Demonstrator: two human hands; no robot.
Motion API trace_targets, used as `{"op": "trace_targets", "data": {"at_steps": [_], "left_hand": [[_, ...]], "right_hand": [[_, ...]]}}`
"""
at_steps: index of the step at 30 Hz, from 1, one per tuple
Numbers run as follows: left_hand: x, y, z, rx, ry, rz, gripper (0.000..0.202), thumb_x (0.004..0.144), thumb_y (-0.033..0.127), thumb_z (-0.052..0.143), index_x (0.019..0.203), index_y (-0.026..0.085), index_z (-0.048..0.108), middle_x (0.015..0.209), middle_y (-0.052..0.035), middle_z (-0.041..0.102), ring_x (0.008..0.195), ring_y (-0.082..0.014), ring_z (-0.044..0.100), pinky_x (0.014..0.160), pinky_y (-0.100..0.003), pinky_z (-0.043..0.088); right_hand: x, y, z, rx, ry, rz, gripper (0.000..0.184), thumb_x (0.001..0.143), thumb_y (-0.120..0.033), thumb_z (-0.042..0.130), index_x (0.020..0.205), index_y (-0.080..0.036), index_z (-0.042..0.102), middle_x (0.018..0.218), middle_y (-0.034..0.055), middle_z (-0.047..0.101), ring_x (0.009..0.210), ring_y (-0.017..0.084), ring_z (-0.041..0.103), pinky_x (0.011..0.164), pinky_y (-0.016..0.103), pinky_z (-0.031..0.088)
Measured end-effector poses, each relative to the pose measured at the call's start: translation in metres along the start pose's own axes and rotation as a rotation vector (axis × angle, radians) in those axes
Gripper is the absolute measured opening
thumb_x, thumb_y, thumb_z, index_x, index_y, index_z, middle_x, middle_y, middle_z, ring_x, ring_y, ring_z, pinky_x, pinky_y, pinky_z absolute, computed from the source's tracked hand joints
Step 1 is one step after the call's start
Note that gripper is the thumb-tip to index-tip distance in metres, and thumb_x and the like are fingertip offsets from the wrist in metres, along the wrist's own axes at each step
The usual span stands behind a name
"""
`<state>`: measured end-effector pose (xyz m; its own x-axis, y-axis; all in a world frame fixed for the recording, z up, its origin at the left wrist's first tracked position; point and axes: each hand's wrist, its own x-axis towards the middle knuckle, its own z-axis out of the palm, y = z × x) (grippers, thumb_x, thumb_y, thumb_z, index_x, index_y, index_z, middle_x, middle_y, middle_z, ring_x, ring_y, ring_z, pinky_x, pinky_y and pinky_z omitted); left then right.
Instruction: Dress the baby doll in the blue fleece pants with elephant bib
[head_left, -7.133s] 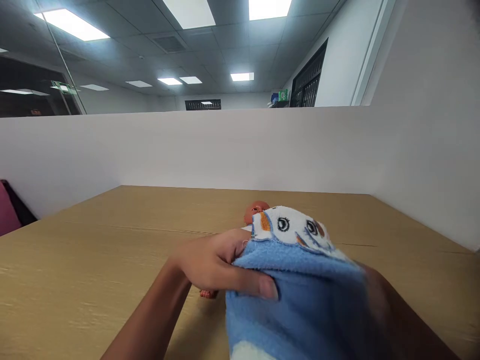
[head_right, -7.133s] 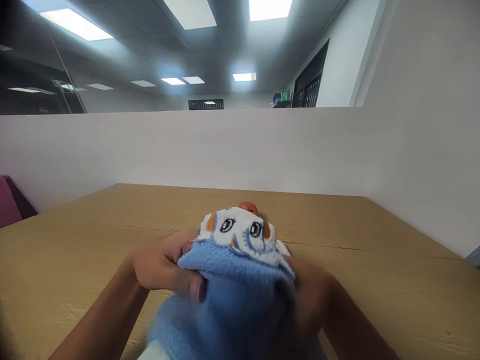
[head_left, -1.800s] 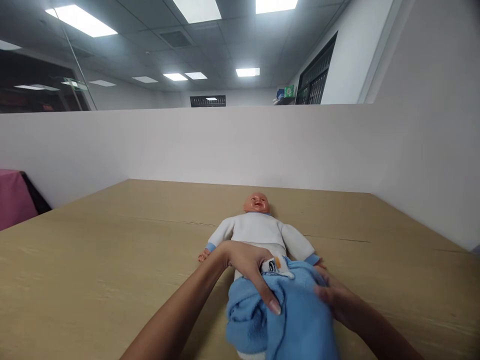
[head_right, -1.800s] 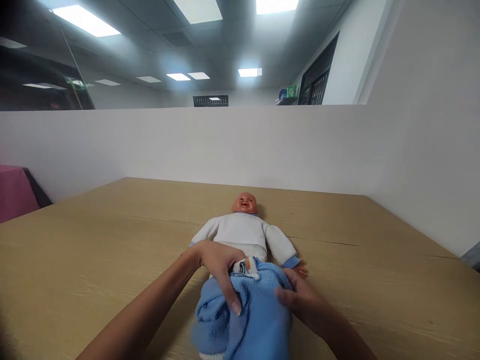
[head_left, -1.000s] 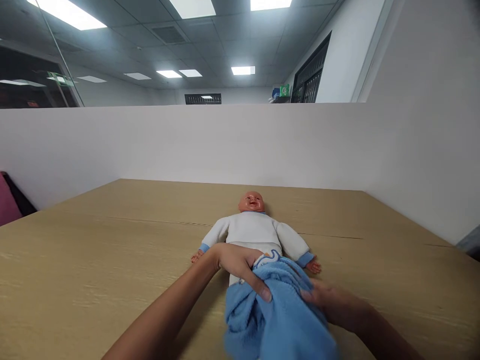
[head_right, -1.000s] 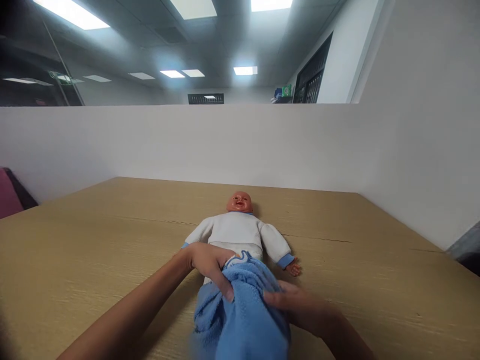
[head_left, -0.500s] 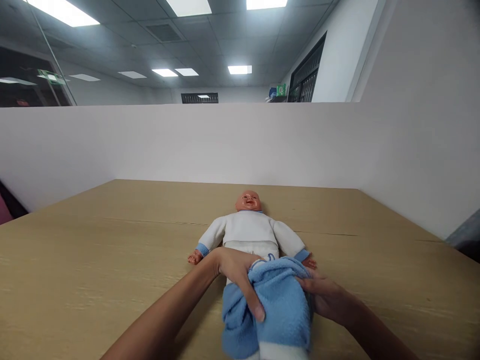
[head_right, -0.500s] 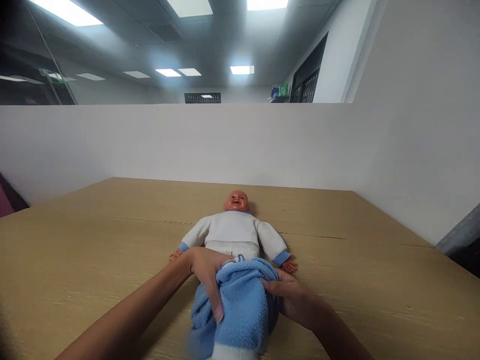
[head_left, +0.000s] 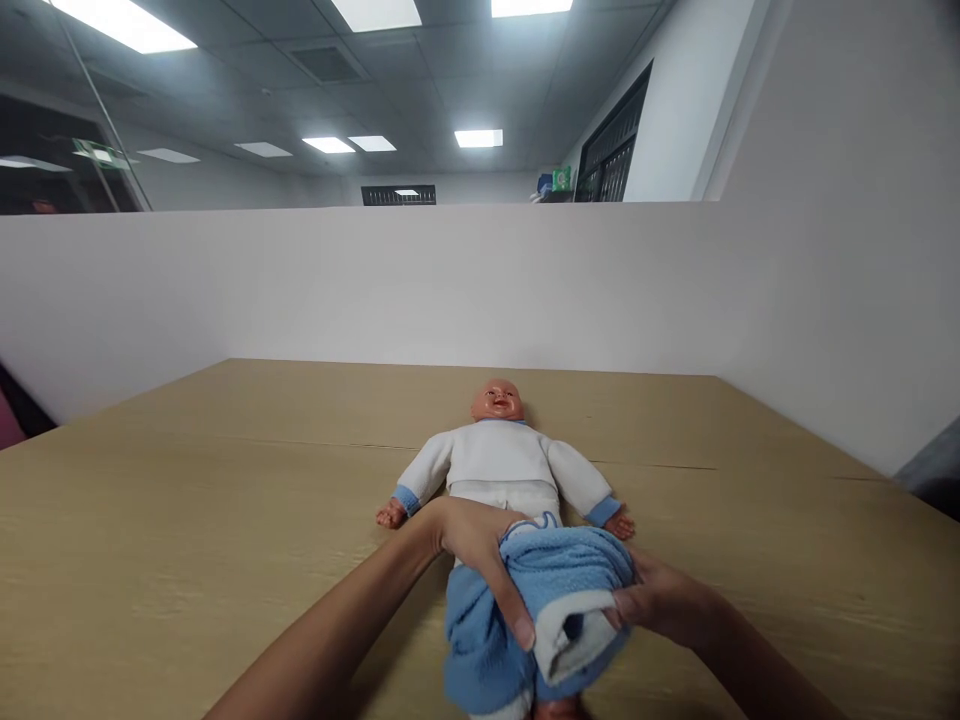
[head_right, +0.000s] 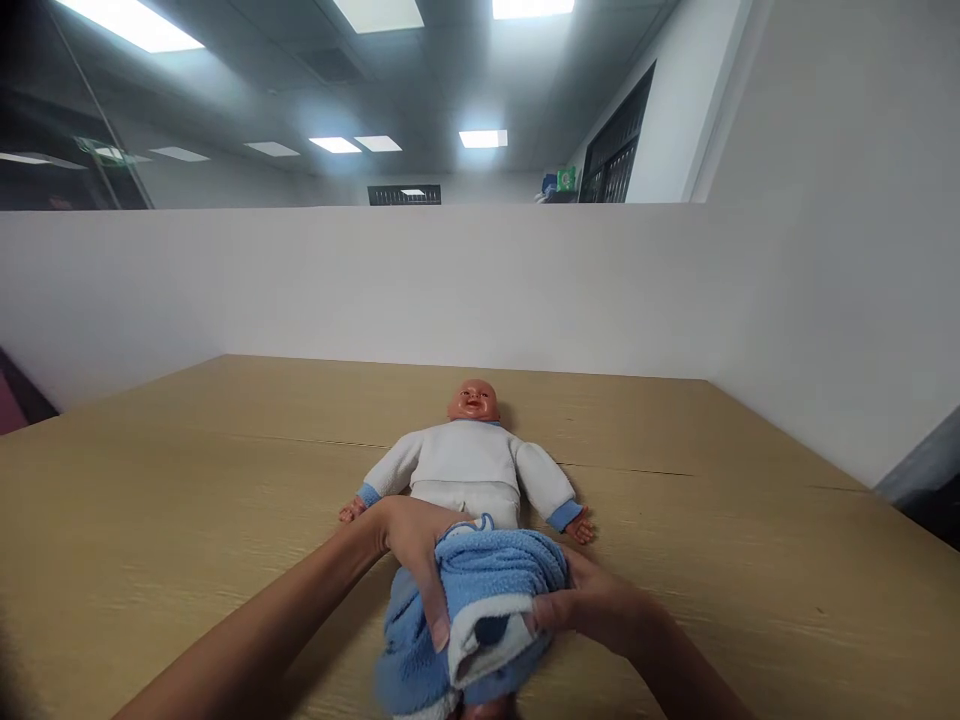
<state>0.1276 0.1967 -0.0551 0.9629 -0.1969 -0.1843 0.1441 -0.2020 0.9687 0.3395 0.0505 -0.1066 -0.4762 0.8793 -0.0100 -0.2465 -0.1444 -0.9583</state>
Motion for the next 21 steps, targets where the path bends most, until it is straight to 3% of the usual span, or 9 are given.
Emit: {"op": "trace_targets", "data": {"at_steps": [3, 5, 7, 10, 13, 18, 21], "left_hand": [[-0.004, 0.001, -0.002, -0.027, -0.02, -0.011, 0.071, 0.046, 0.051, 0.102, 0.101, 0.013, 0.078, 0.101, -0.0038, 0.08, 0.104, -0.031, 0.075, 0.102, -0.038, 0.06], [-0.003, -0.002, -0.003, -0.053, -0.031, -0.011, 0.071, 0.047, 0.053, 0.101, 0.102, 0.013, 0.078, 0.1, -0.0038, 0.079, 0.106, -0.0316, 0.074, 0.103, -0.038, 0.06], [0.0, -0.006, -0.005, -0.088, -0.034, 0.008, 0.07, 0.048, 0.05, 0.102, 0.102, 0.014, 0.078, 0.101, -0.0039, 0.079, 0.107, -0.0312, 0.074, 0.103, -0.037, 0.06], [0.006, -0.008, -0.004, -0.075, 0.021, 0.083, 0.063, 0.053, 0.043, 0.101, 0.104, 0.016, 0.076, 0.101, -0.0024, 0.078, 0.108, -0.0277, 0.072, 0.106, -0.035, 0.057], [0.008, -0.005, -0.004, -0.009, 0.115, 0.11, 0.051, 0.062, 0.038, 0.097, 0.103, 0.017, 0.075, 0.098, -0.0006, 0.076, 0.106, -0.0245, 0.07, 0.107, -0.033, 0.055], [0.005, -0.006, -0.009, 0.066, 0.264, 0.022, 0.03, 0.078, 0.036, 0.076, 0.102, 0.017, 0.076, 0.099, -0.0005, 0.074, 0.103, -0.0229, 0.066, 0.106, -0.034, 0.051], [0.005, -0.002, -0.007, 0.122, 0.214, 0.026, 0.022, 0.084, 0.035, 0.064, 0.093, 0.018, 0.074, 0.092, 0.0014, 0.072, 0.098, -0.0203, 0.065, 0.1, -0.031, 0.051]], "right_hand": [[0.002, 0.001, 0.002, -0.02, 0.017, -0.052, 0.05, 0.061, -0.049, 0.098, 0.094, -0.019, 0.074, 0.082, 0.0008, 0.068, 0.085, 0.021, 0.065, 0.085, 0.032, 0.052], [0.002, 0.005, 0.002, -0.045, 0.083, -0.044, 0.066, 0.057, -0.047, 0.099, 0.111, -0.02, 0.072, 0.097, 0.0047, 0.073, 0.1, 0.027, 0.067, 0.091, 0.037, 0.053], [0.003, 0.012, 0.0, -0.057, 0.233, -0.028, 0.074, 0.059, -0.046, 0.098, 0.123, -0.022, 0.069, 0.115, 0.0086, 0.073, 0.114, 0.031, 0.066, 0.098, 0.041, 0.052], [0.006, 0.018, -0.002, -0.094, 0.462, -0.047, 0.067, 0.067, -0.047, 0.094, 0.125, -0.024, 0.069, 0.127, 0.0111, 0.072, 0.123, 0.034, 0.063, 0.109, 0.048, 0.047], [0.012, 0.007, 0.002, -0.166, 0.571, -0.082, 0.057, 0.074, -0.048, 0.089, 0.121, -0.021, 0.073, 0.125, 0.0127, 0.074, 0.123, 0.037, 0.064, 0.112, 0.053, 0.046], [0.007, -0.02, 0.038, -0.312, 0.66, -0.096, 0.045, 0.077, -0.047, 0.082, 0.112, -0.018, 0.079, 0.112, 0.0126, 0.079, 0.115, 0.039, 0.07, 0.107, 0.052, 0.054], [-0.011, -0.011, 0.075, -0.391, 0.8, -0.074, 0.037, 0.084, -0.043, 0.077, 0.113, -0.021, 0.08, 0.099, 0.0103, 0.081, 0.104, 0.038, 0.075, 0.095, 0.051, 0.062]]}}
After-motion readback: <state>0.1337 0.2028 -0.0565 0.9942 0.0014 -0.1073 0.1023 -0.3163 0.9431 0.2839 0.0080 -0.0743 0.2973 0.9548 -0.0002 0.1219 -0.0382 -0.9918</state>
